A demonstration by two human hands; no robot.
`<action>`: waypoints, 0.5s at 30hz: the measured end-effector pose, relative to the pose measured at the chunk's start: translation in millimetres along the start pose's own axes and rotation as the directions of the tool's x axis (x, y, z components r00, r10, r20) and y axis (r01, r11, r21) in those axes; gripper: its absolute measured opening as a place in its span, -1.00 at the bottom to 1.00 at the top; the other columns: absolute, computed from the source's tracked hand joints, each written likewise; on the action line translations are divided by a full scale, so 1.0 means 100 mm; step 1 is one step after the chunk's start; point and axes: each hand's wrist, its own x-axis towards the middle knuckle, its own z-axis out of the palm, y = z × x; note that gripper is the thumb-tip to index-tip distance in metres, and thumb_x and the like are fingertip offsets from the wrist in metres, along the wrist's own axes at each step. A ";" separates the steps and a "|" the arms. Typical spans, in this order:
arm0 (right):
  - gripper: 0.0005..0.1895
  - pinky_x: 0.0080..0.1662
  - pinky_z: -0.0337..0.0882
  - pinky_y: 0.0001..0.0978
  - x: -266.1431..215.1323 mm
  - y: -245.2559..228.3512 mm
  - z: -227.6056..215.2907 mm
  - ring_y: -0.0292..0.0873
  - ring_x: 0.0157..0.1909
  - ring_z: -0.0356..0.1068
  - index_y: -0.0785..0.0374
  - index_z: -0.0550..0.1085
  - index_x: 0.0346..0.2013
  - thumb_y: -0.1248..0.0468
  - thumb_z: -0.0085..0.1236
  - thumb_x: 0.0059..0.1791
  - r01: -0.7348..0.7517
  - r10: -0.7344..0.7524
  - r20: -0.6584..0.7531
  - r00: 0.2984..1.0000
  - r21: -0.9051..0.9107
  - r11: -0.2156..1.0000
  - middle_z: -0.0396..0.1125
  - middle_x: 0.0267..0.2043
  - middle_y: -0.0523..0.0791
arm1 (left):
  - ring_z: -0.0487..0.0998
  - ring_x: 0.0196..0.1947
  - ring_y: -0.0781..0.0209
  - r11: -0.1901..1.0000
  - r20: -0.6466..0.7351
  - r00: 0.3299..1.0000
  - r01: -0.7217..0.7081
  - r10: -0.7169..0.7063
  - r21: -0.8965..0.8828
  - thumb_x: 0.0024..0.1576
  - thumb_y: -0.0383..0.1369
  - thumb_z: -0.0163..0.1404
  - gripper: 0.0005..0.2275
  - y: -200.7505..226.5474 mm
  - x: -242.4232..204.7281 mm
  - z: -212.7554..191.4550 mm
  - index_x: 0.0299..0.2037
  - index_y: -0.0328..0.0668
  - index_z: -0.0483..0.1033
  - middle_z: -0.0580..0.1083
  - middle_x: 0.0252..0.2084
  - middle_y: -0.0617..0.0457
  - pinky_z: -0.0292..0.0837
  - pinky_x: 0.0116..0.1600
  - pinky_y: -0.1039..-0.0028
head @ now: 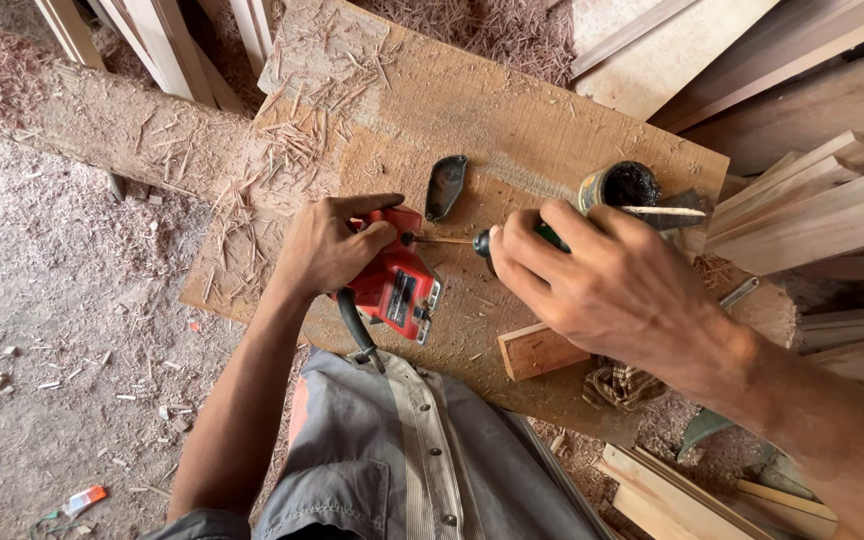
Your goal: The person repairs a handheld jigsaw power tool using a screwdriver and by hand, including removing screws, detaching the housing, and inspecting internal components.
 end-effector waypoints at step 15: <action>-0.77 -0.02 0.40 -0.29 -0.48 -0.25 0.44 -0.15 0.02 0.33 0.10 0.54 0.03 0.25 0.20 0.07 -0.060 0.041 -0.230 0.972 -0.077 0.995 0.31 -0.06 -0.21 | 0.66 -0.43 0.19 0.996 -0.003 1.000 -0.016 0.016 -0.089 0.00 -0.12 0.03 -0.59 -0.10 0.04 0.02 0.06 0.12 0.64 0.66 -0.30 -0.03 0.56 -0.25 0.37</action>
